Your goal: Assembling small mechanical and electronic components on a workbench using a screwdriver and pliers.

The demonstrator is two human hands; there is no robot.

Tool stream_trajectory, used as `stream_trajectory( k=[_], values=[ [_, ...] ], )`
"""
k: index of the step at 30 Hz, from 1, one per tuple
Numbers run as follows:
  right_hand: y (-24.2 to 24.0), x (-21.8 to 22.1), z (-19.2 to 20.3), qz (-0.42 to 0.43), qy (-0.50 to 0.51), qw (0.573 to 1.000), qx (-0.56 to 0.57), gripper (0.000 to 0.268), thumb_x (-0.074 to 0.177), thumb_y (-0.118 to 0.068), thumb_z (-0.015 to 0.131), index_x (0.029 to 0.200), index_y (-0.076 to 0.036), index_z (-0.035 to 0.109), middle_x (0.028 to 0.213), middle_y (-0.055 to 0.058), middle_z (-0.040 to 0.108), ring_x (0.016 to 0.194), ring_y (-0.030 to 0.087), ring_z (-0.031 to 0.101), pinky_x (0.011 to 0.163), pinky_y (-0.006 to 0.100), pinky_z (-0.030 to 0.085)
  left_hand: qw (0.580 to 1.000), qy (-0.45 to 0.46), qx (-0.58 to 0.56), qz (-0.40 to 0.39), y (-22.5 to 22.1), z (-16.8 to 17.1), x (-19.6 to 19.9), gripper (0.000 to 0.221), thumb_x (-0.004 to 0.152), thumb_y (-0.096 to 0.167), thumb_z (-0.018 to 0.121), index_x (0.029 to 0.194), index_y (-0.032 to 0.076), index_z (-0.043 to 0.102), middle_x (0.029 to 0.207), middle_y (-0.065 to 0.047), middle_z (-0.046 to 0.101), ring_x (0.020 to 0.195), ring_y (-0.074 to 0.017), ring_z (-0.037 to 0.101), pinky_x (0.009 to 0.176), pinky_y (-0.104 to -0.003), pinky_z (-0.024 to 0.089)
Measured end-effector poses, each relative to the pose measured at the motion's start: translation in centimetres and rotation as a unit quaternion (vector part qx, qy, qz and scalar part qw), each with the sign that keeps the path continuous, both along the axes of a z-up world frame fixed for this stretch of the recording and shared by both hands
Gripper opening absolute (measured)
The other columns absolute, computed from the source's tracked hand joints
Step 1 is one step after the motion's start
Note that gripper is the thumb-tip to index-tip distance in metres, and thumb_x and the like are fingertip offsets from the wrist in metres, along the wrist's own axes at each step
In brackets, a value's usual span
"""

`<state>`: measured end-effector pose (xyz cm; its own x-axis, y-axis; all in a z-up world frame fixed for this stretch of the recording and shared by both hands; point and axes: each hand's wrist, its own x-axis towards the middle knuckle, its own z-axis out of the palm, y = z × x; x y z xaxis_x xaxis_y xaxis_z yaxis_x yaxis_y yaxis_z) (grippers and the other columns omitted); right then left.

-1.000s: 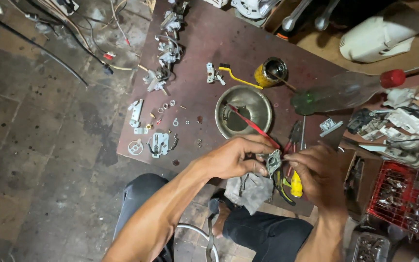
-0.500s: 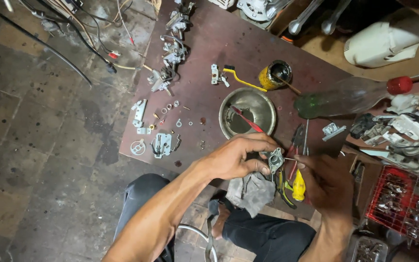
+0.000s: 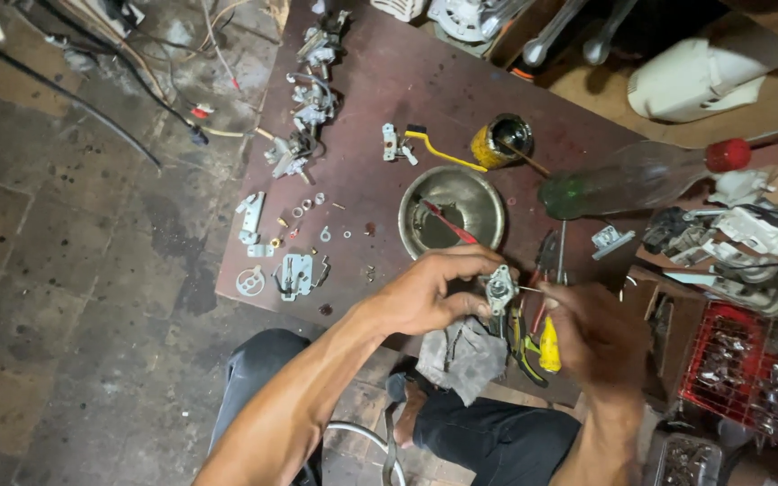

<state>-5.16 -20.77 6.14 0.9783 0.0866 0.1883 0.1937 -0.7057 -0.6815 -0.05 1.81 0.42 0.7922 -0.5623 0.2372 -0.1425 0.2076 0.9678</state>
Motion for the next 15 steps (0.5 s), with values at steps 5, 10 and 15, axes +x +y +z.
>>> stream_trajectory(
  k=[5,10,15],
  values=[
    [-0.8,-0.1,-0.8,-0.017,-0.006,0.996,-0.090,0.029,0.080,0.006,0.067,0.104,-0.008,0.077,0.084,0.002,0.069,0.049,0.010,0.045,0.045,0.025,0.031,0.996,0.080,-0.023,-0.019,0.1,0.3,-0.1,0.049,0.082,-0.013,0.065,0.128,0.002,0.060,0.115,-0.007,0.066,0.094,-0.0163,0.063,0.083,-0.029,0.054],
    [0.3,0.0,0.1,-0.011,-0.013,0.999,-0.050,0.029,0.077,0.012,0.065,0.100,-0.003,0.076,0.086,0.004,0.070,0.055,0.011,0.056,0.047,0.023,0.039,0.993,0.111,-0.041,-0.027,-0.1,0.5,-0.2,0.049,0.081,-0.016,0.061,0.126,0.003,0.061,0.113,-0.007,0.067,0.096,-0.0153,0.062,0.085,-0.029,0.054],
    [0.6,0.1,0.5,-0.011,-0.057,0.996,-0.074,0.025,0.080,0.009,0.070,0.100,-0.004,0.077,0.081,0.002,0.067,0.050,0.010,0.043,0.047,0.024,0.030,0.987,0.145,-0.064,-0.015,-0.7,-0.7,-0.5,0.044,0.082,-0.014,0.065,0.123,0.002,0.063,0.104,-0.004,0.067,0.094,-0.0121,0.059,0.087,-0.027,0.053]
  ],
)
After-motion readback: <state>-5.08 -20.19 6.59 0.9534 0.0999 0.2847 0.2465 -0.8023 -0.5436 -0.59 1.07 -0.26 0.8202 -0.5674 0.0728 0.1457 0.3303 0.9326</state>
